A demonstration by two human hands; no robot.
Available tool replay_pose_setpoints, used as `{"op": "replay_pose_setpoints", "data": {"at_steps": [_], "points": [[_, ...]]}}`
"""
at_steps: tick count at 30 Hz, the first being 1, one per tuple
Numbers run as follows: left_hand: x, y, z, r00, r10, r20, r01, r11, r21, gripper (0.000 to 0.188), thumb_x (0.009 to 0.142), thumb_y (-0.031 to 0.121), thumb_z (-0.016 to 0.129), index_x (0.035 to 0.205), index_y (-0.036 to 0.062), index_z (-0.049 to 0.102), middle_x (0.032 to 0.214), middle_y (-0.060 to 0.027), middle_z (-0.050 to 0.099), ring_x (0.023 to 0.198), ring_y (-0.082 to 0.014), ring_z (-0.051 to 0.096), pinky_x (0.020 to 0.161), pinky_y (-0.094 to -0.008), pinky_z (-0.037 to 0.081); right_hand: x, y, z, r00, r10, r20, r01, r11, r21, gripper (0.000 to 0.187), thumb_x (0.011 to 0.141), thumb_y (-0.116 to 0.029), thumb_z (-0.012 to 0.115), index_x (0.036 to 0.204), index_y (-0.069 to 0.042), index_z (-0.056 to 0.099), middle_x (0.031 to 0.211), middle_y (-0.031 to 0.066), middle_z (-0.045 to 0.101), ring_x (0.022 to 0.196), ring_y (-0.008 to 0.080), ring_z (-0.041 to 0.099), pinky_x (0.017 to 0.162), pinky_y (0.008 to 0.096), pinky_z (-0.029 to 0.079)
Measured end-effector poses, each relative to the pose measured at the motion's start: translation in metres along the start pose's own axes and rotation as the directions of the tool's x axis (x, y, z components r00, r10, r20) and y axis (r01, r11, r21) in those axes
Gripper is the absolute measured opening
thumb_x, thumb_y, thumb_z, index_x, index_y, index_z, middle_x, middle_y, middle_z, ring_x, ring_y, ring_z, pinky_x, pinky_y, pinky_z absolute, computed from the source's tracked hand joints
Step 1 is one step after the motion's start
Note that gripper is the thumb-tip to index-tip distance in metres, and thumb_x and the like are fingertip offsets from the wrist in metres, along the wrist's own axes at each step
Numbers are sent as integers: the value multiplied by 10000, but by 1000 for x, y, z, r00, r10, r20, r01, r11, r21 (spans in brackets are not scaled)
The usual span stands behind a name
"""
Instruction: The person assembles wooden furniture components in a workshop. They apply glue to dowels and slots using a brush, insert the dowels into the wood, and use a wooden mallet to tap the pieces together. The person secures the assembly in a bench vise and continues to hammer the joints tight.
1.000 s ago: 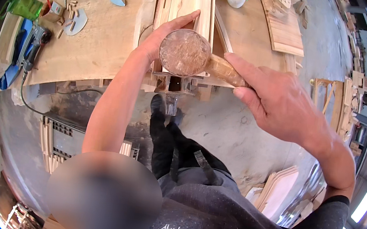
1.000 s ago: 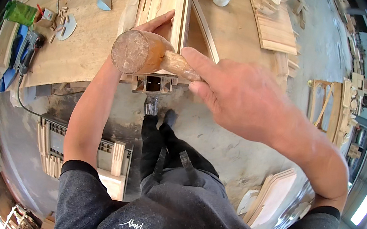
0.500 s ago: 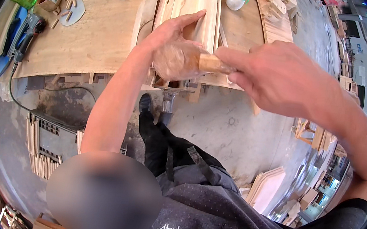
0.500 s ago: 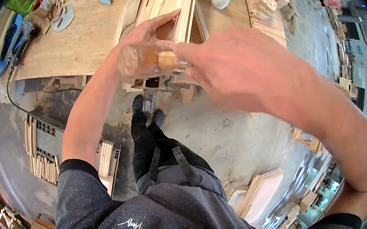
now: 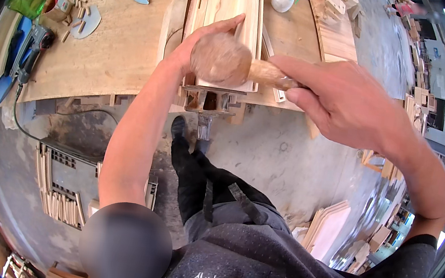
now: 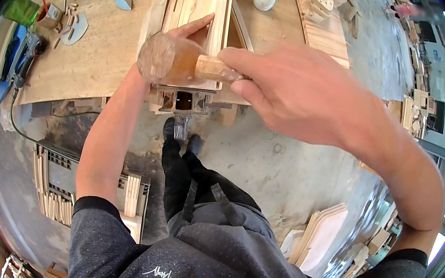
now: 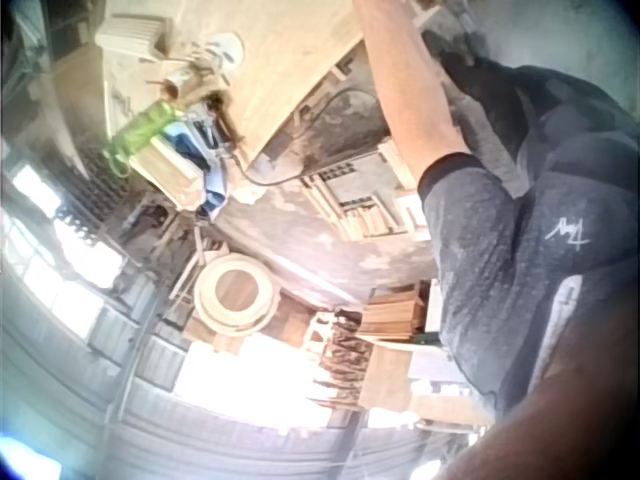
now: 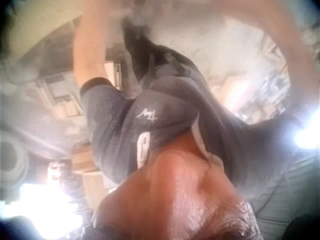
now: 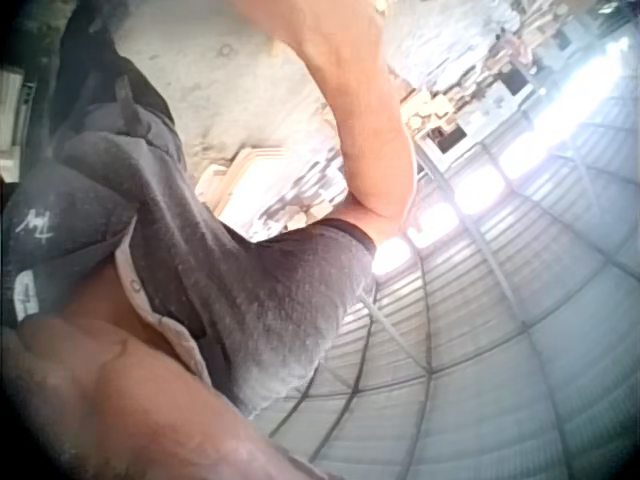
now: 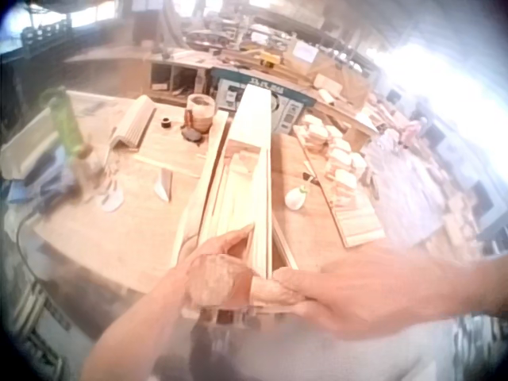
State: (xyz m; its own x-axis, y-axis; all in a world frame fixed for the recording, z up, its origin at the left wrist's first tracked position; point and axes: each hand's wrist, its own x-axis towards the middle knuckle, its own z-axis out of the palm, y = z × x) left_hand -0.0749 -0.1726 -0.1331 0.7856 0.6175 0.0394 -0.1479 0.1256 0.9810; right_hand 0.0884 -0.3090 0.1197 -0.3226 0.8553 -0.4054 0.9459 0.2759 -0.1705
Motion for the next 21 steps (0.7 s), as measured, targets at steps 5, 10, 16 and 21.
{"op": "replay_pose_setpoints", "data": {"at_steps": [5, 10, 16, 21], "points": [[8, -23, -5, 999, -38, 5, 38, 990, -139, 892, 841, 153, 827, 1611, 149, 377, 1510, -52, 529, 1352, -217, 523, 1166, -377, 470, -36, 18, 47, 977, 80, -196, -15, 949, 314, 468, 1022, -205, 587, 1467, -75, 529, 977, 222, 697, 825, 426, 678, 733, 458, 540], [12, -28, -5, 1000, -13, -15, 16, 977, 214, 1144, 650, 346, 950, 1620, 207, 360, 1612, -112, 446, 1485, -280, 422, 1250, -427, 368, -44, 24, 93, 953, 132, -271, -21, 925, 378, 527, 1008, -164, 608, 1505, -39, 486, 1068, 239, 706, 894, 429, 692, 774, 451, 556], [9, -16, -5, 997, -65, -45, 71, 984, 162, 1002, 751, 212, 907, 1609, 157, 393, 1553, -90, 498, 1414, -233, 492, 1205, -375, 421, -54, 21, 92, 907, 152, -392, 98, 829, 550, 548, 1003, -151, 608, 1516, -28, 458, 1101, 235, 700, 945, 450, 674, 795, 464, 552], [7, -5, -3, 998, 56, -33, -37, 911, 412, 1192, 618, 422, 967, 1618, 167, 369, 1564, -135, 510, 1456, -287, 465, 1215, -408, 392, -44, 21, 106, 946, 198, -256, -46, 865, 500, 538, 997, -116, 594, 1509, -25, 456, 1132, 229, 696, 953, 447, 676, 816, 456, 554]]}}
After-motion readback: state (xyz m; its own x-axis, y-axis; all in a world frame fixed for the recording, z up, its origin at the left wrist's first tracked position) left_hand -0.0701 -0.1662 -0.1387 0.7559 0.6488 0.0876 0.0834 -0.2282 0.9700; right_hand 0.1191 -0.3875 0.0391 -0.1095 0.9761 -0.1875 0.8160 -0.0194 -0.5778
